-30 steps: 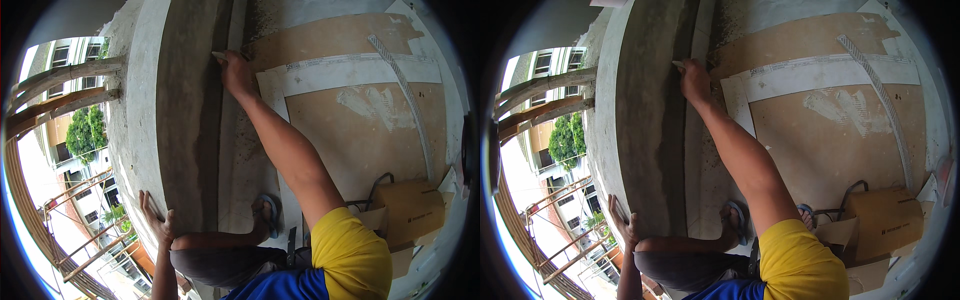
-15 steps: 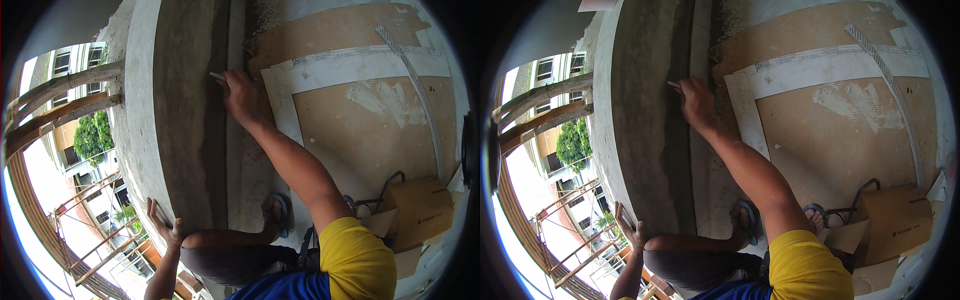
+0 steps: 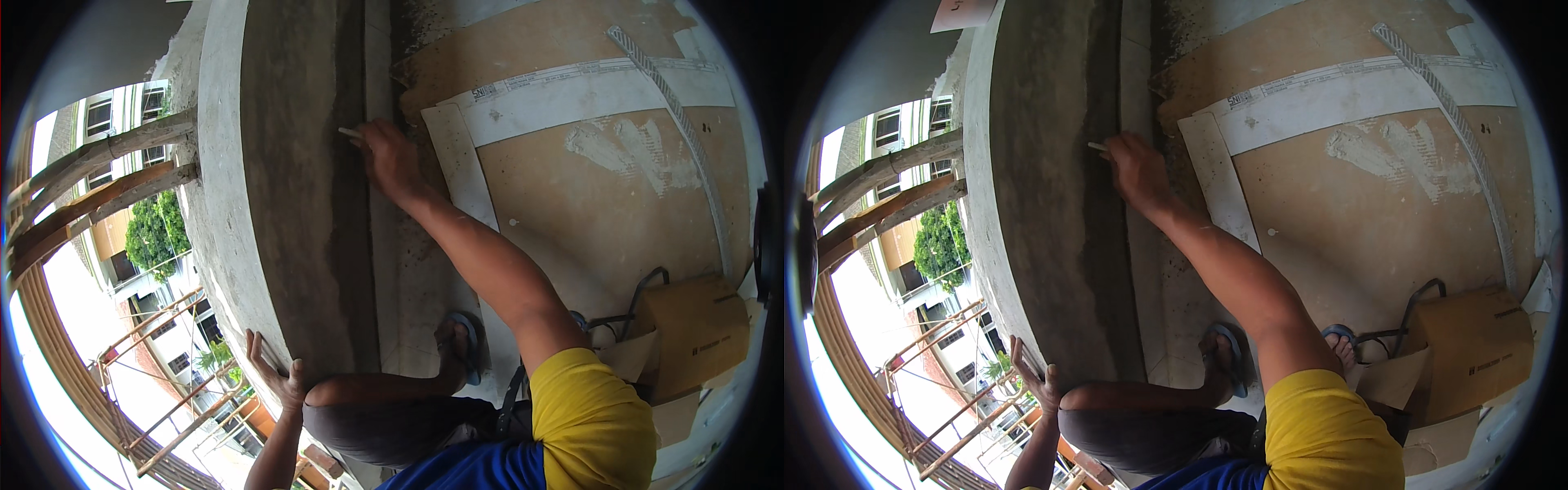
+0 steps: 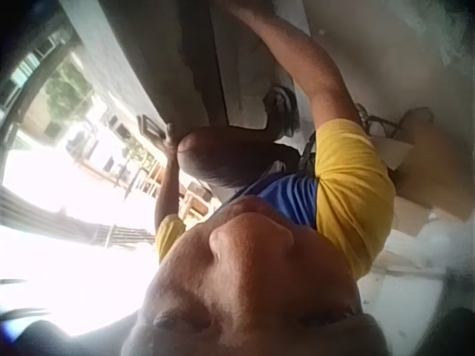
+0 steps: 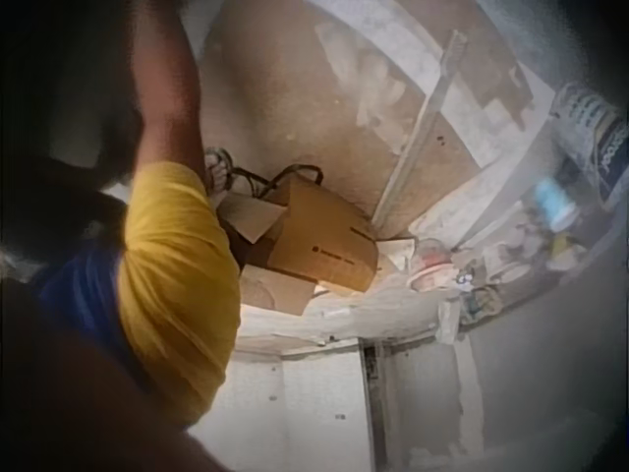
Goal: Smoothing mortar on a corner of a concrete wall using a hand tool.
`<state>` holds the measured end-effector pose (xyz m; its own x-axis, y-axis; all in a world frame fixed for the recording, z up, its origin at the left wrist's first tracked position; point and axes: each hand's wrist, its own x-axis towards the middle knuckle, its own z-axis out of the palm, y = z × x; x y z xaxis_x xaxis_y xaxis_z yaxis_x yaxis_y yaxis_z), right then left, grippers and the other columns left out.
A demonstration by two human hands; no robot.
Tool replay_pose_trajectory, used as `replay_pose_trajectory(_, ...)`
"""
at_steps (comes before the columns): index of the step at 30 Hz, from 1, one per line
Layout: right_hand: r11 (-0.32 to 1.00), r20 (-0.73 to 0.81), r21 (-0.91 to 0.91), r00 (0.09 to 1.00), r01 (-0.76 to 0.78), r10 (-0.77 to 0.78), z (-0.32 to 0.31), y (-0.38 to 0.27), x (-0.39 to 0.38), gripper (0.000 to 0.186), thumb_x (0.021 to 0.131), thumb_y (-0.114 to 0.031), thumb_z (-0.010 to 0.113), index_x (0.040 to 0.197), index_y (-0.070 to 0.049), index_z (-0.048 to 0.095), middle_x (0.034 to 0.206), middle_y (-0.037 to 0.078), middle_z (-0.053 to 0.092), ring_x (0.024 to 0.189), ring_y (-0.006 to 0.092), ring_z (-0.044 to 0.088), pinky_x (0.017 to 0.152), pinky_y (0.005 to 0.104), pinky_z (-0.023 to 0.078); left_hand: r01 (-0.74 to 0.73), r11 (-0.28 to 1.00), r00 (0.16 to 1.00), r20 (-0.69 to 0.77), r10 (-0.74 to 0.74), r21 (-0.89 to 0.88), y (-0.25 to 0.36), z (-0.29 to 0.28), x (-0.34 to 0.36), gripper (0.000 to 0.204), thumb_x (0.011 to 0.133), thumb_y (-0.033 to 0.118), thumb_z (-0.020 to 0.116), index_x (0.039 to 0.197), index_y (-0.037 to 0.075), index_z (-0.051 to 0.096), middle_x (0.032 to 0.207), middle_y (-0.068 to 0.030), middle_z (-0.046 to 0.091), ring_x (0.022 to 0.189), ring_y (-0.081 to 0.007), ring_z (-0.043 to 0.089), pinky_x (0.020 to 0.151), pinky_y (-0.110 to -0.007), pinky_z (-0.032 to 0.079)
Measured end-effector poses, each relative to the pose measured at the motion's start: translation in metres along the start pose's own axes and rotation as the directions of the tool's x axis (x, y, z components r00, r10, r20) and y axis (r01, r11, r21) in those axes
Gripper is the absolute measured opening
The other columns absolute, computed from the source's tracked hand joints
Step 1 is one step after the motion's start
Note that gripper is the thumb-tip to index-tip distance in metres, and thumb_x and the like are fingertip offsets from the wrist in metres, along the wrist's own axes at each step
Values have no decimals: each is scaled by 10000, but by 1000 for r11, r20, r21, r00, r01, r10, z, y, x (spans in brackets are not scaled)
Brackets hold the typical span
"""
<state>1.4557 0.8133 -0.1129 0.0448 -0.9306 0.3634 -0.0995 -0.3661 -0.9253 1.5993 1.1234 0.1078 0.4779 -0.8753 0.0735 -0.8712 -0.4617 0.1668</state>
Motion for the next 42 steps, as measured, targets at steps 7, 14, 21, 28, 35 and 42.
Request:
replay_pose_trajectory(7,990,-120,-95,988,-107,95,12,23,38,94,809,13,574,887,-38,584,867,141,594,836,354,596,687,461,501,7,1000,1000,-9,-7,-24,4,3,1,1016,731,780,557,1375,10,395,1459,-233,344,1369,-377,303,1123,-514,216)
replay_pose_trajectory(14,1000,-22,12,1000,-12,13,-1,5,1,96,804,-3,598,892,-36,582,907,140,608,854,356,605,700,457,508,3,1000,1000,4,-3,-25,-4,0,0,1024,731,771,563,1391,12,369,1468,-229,326,1377,-375,278,1129,-514,193)
replay_pose_trajectory(21,976,-86,-134,983,-174,164,10,26,41,124,811,1,588,930,-34,596,893,139,603,868,353,604,721,452,502,8,999,1000,13,-8,-43,-2,3,0,1011,731,758,573,1391,21,365,1469,-229,318,1382,-373,270,1131,-514,181)
replay_pose_trajectory(28,999,17,46,1000,-18,18,5,10,-10,178,791,59,592,955,-10,587,901,162,591,870,388,599,718,460,488,17,999,1000,0,-17,-39,-10,-1,-3,1016,722,756,583,1392,25,364,1473,-230,312,1385,-374,266,1132,-514,177)
replay_pose_trajectory(35,992,-159,-96,985,-79,63,12,33,46,119,795,37,552,889,-32,576,857,144,594,841,365,597,677,461,495,-15,1000,999,36,15,-23,-4,1,1,1008,726,745,586,1395,25,363,1473,-235,312,1380,-378,271,1131,-515,182)
replay_pose_trajectory(42,998,-11,29,999,50,-50,7,-5,-27,94,798,22,567,875,-31,571,845,134,598,829,353,597,666,464,492,-9,1000,1000,2,9,-21,-8,-1,0,1005,728,748,589,1388,21,372,1460,-236,331,1373,-380,287,1126,-516,197)
